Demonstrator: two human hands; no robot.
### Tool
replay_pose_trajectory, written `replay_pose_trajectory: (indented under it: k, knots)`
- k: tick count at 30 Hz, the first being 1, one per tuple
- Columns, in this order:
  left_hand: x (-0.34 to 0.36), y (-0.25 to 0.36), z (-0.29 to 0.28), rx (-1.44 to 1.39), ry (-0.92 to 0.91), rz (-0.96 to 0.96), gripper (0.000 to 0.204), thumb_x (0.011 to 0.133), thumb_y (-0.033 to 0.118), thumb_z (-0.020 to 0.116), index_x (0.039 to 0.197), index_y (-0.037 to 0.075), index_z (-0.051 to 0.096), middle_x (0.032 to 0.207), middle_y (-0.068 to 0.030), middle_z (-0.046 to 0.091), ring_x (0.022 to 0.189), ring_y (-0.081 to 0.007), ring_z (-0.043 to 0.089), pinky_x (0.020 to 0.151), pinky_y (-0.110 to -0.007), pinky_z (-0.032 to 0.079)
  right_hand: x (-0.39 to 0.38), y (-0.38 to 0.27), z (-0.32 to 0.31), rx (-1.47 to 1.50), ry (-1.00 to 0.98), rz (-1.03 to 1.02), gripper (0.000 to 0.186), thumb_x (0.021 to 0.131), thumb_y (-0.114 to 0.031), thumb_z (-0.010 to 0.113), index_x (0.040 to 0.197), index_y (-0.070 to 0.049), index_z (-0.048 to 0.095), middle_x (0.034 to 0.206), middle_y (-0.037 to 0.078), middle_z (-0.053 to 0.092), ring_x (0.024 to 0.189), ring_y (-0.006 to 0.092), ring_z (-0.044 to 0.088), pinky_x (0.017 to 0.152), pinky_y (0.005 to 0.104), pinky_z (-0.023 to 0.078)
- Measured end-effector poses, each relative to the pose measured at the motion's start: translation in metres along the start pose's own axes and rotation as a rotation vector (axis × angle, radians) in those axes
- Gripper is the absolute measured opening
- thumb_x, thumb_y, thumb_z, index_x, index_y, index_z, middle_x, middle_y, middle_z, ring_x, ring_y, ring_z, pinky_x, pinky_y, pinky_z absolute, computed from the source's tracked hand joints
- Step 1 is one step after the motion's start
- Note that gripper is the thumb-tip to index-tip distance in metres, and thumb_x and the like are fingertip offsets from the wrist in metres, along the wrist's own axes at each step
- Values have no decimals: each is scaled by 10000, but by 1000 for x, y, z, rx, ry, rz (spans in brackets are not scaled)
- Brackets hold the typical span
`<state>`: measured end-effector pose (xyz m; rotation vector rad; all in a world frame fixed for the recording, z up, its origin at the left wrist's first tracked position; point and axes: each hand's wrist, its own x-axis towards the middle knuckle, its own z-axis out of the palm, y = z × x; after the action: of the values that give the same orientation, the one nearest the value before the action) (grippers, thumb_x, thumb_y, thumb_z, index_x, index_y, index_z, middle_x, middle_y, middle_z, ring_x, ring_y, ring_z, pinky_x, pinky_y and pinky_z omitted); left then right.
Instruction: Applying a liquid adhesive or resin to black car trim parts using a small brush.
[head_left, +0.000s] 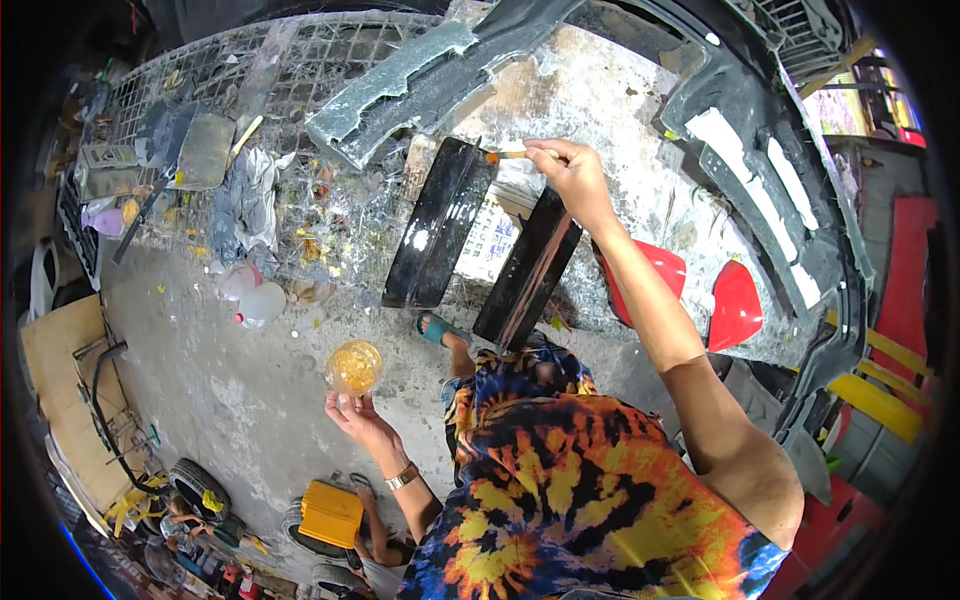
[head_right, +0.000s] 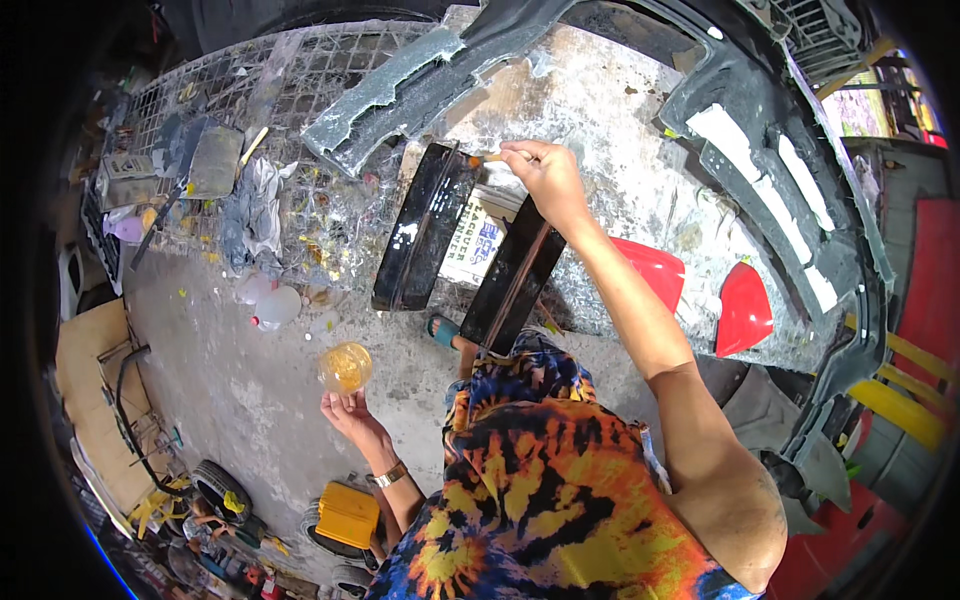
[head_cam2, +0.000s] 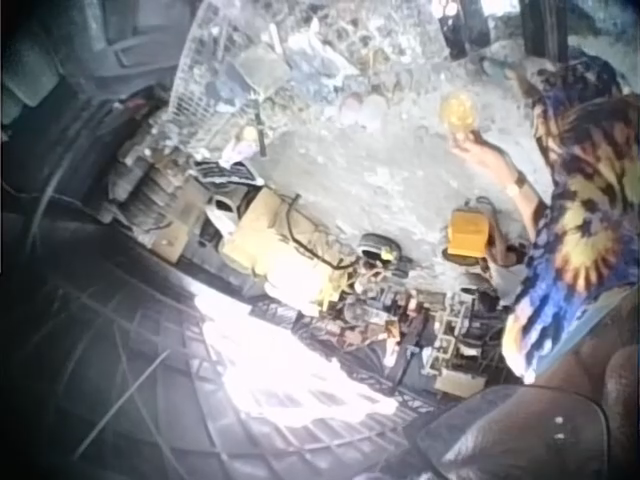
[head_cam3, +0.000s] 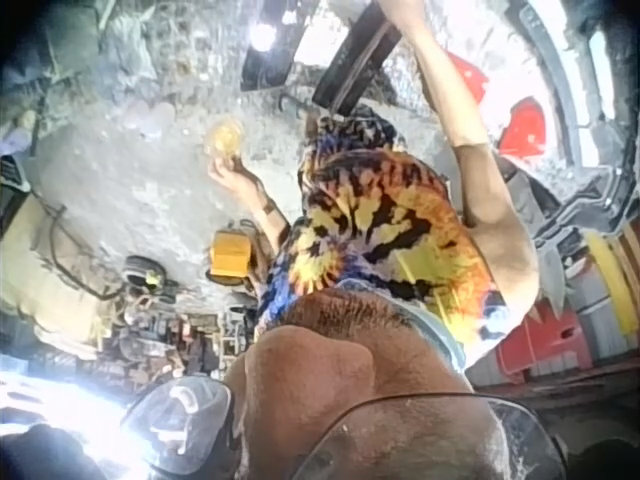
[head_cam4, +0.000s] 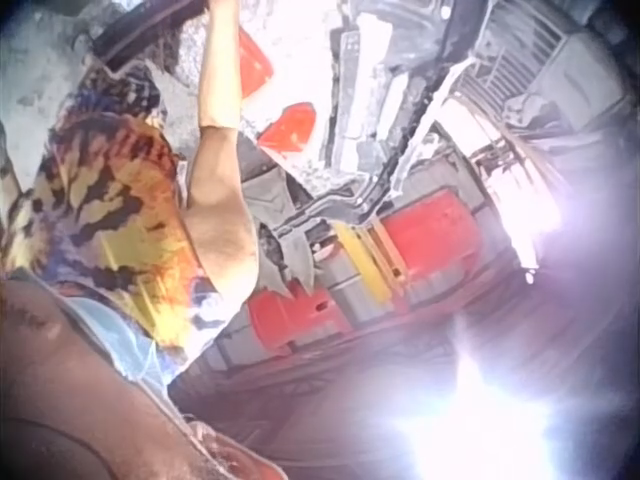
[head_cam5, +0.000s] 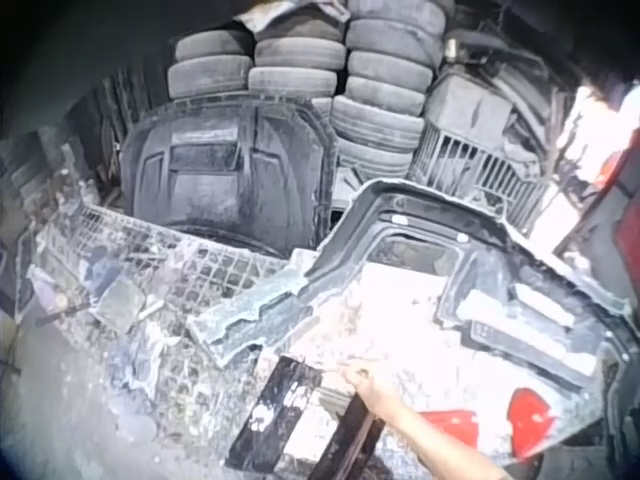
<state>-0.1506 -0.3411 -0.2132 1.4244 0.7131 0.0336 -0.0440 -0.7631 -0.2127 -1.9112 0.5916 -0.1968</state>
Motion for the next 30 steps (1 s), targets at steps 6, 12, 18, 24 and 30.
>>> replay_pose_trajectory:
  k: [6,12,18,24,30]
  knots:
    - [-3,8,7,12,33,20,379,930,325,546,1163,62,406,1097,-78,552,986,-146,555,844,-308,473,-51,-16,27,-424,-38,-413,250,835,-109,646,1074,-36,662,725,101,566,613,247,578,573,355,481]
    - [7,-2,-4,-21,1,-1,347,938,271,541,1177,74,384,1175,-128,526,1069,-193,549,875,-321,462,-124,-19,68,-467,-285,-640,257,800,-135,655,1045,-59,636,763,28,514,555,156,582,470,286,504]
    - [7,2,-4,-26,20,0,355,932,278,549,1170,72,386,1141,-122,547,1038,-184,560,867,-315,466,-142,-49,68,-240,-487,-458,261,814,-167,656,1059,-76,654,782,62,561,607,221,602,555,307,532]
    - [8,1,-6,-34,23,-4,373,917,294,569,1167,83,390,1113,-102,559,1010,-170,560,832,-301,459,-57,-34,40,-17,-372,-65,203,894,-135,605,1018,4,684,987,149,690,844,172,658,732,296,513]
    - [8,1,2,-31,44,-13,382,908,310,579,1164,94,395,1110,-96,563,1000,-168,557,818,-304,451,17,6,4,-24,-158,28,168,862,-137,627,926,-5,709,676,21,631,646,72,529,617,263,441]
